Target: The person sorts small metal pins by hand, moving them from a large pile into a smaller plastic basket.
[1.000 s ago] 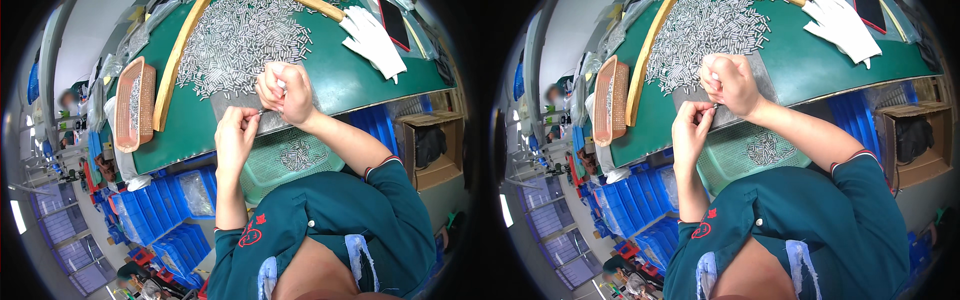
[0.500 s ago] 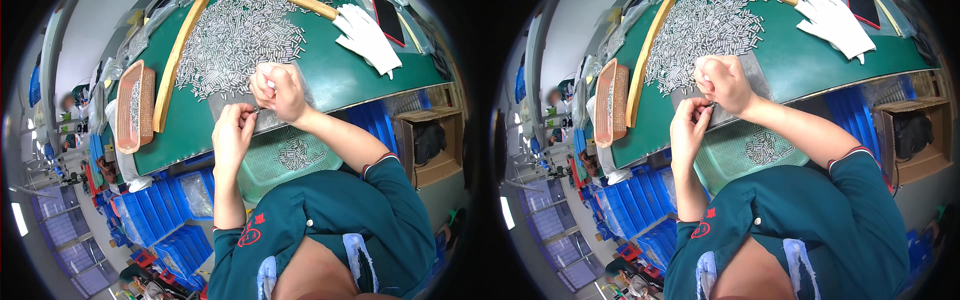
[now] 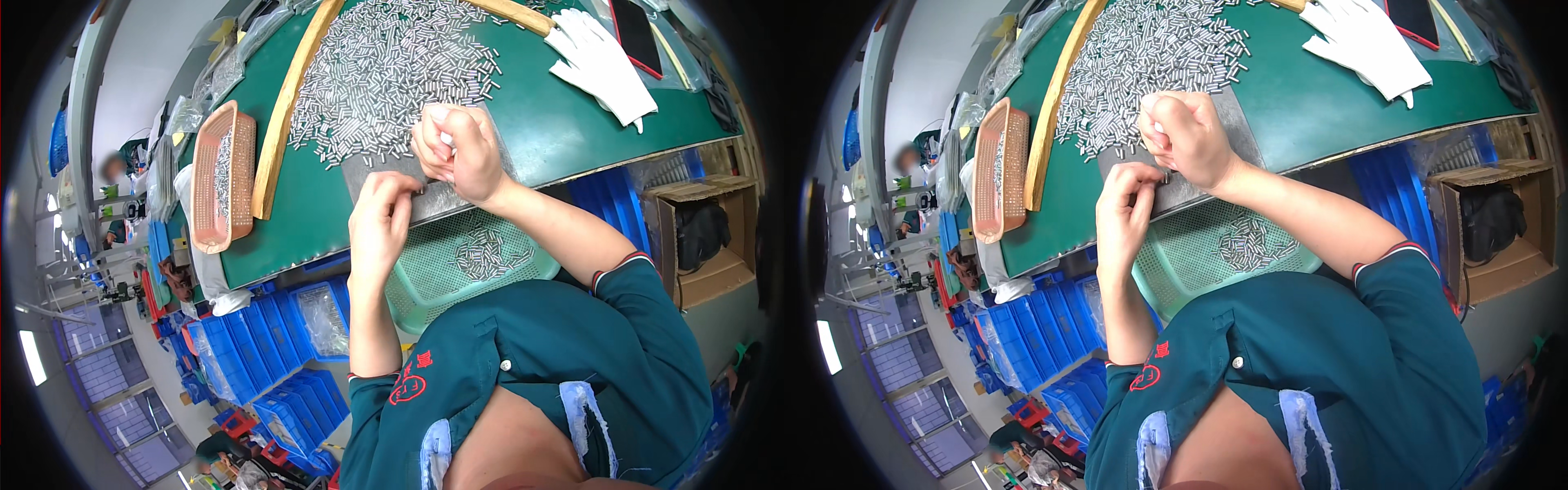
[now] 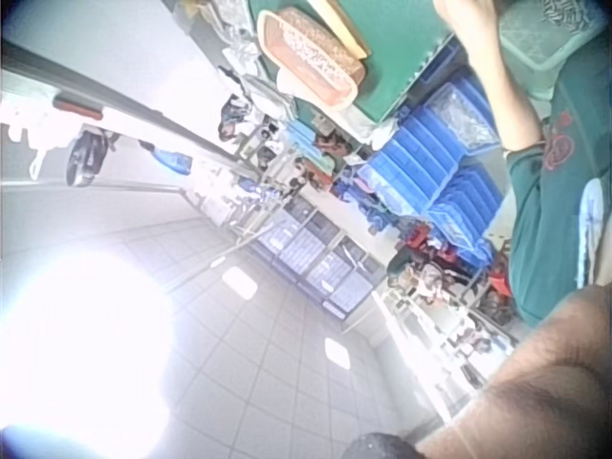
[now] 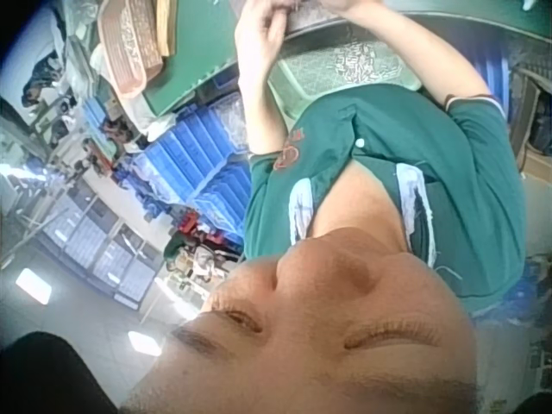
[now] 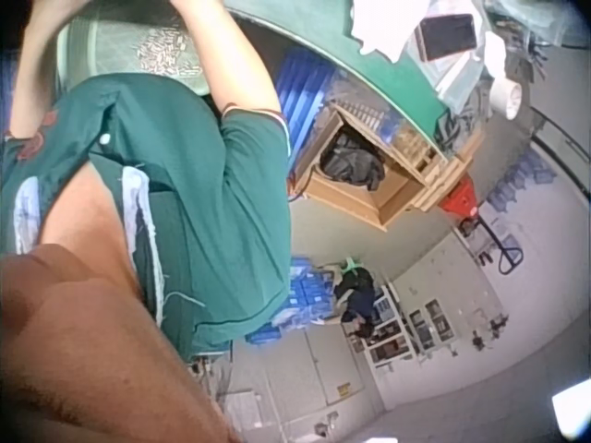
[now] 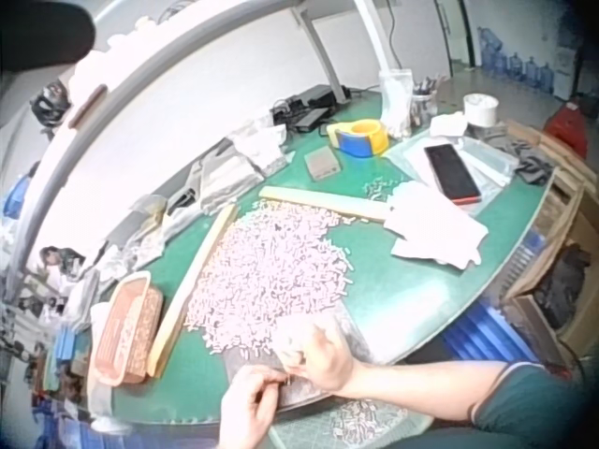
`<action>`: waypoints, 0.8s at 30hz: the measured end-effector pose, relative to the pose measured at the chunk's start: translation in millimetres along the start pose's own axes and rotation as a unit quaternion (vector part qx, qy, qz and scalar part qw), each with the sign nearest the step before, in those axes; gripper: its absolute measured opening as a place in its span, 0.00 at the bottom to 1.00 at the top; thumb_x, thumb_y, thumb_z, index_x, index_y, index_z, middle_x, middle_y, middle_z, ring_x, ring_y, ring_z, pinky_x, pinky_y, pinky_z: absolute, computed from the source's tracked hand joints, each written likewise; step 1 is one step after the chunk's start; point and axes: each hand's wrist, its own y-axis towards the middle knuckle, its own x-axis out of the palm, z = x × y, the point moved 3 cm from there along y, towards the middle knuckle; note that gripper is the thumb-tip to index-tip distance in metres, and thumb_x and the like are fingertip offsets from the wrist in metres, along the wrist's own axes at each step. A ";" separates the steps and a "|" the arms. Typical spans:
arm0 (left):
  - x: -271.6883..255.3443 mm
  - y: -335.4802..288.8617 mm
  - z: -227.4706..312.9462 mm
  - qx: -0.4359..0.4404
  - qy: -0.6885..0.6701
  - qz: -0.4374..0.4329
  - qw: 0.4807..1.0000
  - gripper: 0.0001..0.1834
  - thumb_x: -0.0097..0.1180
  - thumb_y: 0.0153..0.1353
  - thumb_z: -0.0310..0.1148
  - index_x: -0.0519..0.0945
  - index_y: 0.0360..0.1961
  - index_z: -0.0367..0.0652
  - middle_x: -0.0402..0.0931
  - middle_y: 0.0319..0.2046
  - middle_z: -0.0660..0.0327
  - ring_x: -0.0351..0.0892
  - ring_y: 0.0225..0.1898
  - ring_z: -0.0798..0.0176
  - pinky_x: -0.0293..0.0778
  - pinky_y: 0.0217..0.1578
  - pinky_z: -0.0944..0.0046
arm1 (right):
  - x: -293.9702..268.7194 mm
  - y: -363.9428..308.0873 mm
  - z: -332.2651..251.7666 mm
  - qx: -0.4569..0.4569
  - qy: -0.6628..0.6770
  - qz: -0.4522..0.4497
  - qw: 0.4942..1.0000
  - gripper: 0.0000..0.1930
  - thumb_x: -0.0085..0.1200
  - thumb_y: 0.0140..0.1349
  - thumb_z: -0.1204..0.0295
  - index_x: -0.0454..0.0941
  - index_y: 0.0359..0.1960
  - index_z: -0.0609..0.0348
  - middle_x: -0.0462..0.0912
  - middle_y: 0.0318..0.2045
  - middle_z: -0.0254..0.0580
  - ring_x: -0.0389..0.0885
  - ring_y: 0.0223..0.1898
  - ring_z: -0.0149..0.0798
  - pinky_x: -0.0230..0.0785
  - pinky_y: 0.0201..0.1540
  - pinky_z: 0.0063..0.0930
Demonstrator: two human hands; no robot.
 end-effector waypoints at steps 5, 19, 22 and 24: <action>3.5 -4.2 7.9 -0.107 0.135 0.020 0.985 0.06 0.57 0.47 0.29 0.75 0.27 0.43 0.68 0.23 0.63 0.66 0.20 0.64 0.64 0.25 0.66 | -1.5 0.1 0.9 0.019 0.002 -0.004 1.000 0.18 0.32 0.60 0.66 0.56 0.11 0.56 0.56 0.07 0.31 0.49 0.08 0.22 0.44 0.09 0.17; 4.3 -2.7 0.2 -0.125 0.037 -0.004 0.991 0.05 0.58 0.47 0.25 0.75 0.26 0.39 0.67 0.20 0.62 0.64 0.16 0.69 0.64 0.21 0.69 | -1.7 0.5 -0.8 0.023 0.034 -0.012 0.999 0.19 0.32 0.60 0.65 0.55 0.11 0.56 0.55 0.06 0.31 0.49 0.07 0.23 0.43 0.09 0.17; 2.0 -3.1 0.3 -0.121 0.050 -0.011 0.991 0.05 0.58 0.47 0.25 0.75 0.26 0.39 0.67 0.20 0.61 0.64 0.16 0.69 0.64 0.21 0.69 | 0.7 0.5 -0.9 0.030 0.034 -0.009 0.999 0.18 0.32 0.59 0.66 0.56 0.10 0.56 0.57 0.06 0.32 0.49 0.08 0.23 0.43 0.09 0.18; 3.0 -1.7 1.5 -0.123 0.044 -0.013 0.991 0.05 0.57 0.47 0.25 0.75 0.26 0.39 0.67 0.20 0.61 0.65 0.16 0.68 0.64 0.21 0.68 | -0.7 0.3 1.2 -0.004 -0.014 -0.041 0.999 0.18 0.33 0.58 0.68 0.56 0.10 0.57 0.57 0.07 0.32 0.50 0.09 0.23 0.44 0.11 0.18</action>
